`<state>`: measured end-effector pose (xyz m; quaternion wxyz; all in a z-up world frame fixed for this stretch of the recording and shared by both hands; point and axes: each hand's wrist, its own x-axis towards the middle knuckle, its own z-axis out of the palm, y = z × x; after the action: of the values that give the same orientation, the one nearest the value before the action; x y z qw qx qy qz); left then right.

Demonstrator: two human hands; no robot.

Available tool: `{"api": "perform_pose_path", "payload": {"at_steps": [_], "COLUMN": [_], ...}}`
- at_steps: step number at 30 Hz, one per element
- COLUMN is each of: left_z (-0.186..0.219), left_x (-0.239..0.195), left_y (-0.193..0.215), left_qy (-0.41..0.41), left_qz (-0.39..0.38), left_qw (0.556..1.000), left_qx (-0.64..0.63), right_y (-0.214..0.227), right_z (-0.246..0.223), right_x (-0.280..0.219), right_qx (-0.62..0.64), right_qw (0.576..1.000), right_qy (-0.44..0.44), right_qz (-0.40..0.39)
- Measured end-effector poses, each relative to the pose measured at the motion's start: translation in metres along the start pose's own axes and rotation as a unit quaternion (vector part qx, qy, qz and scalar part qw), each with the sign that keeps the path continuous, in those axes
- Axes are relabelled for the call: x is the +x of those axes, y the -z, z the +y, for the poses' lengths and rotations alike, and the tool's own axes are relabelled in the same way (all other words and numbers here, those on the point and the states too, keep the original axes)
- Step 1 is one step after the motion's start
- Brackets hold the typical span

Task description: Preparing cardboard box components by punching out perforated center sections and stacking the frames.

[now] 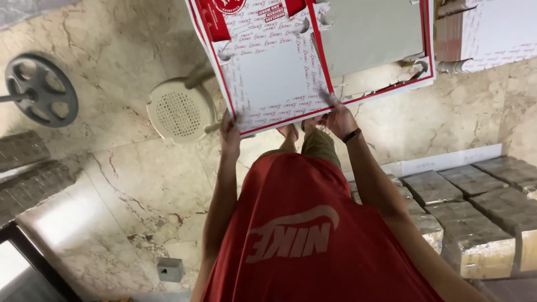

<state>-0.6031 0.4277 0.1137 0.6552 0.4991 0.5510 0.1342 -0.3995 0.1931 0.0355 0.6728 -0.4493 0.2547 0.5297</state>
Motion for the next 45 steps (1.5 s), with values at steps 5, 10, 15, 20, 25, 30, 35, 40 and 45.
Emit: {"api": "perform_pose_path", "payload": {"at_steps": [5,10,15,20,25,30,35,40,45], "left_z": [-0.019,-0.001,-0.024,-0.033,-0.012,0.004,-0.024,-0.029,-0.025], "left_x": [0.046,0.04,0.087,0.087,0.078,0.056,0.061,0.06,0.053], "left_y": [0.016,-0.092,-0.189,-0.2,-0.198,-0.189,-0.192,-0.195,-0.21], "left_qy": [-0.009,-0.231,-0.084,-0.055,-0.035,-0.047,-0.095,-0.161,-0.101], "left_qz": [-0.021,-0.057,-0.102,-0.091,-0.107,-0.18,-0.156,-0.126,-0.083], "left_qw": [0.984,0.841,0.808,0.881,0.857,0.788,0.773,0.83,0.712], "left_qx": [0.179,0.486,0.574,0.46,0.503,0.587,0.608,0.519,0.69], "right_y": [0.018,0.024,0.013,0.036,-0.005,-0.024,0.026,0.03,0.031], "right_z": [-0.007,-0.004,-0.017,0.002,-0.015,-0.03,-0.007,-0.003,0.002], "right_x": [0.024,0.014,0.002,0.026,-0.008,-0.024,0.016,0.026,0.007], "right_qx": [0.012,-0.158,-0.429,-0.599,-0.367,-0.369,-0.582,-0.68,-0.596], "right_qw": [0.999,0.982,0.874,0.64,0.914,0.924,0.772,0.5,0.627], "right_qy": [-0.018,0.086,0.228,0.48,0.146,0.071,0.257,0.536,0.498], "right_qz": [-0.03,-0.051,-0.026,-0.045,0.094,0.074,0.012,-0.025,-0.055]}}
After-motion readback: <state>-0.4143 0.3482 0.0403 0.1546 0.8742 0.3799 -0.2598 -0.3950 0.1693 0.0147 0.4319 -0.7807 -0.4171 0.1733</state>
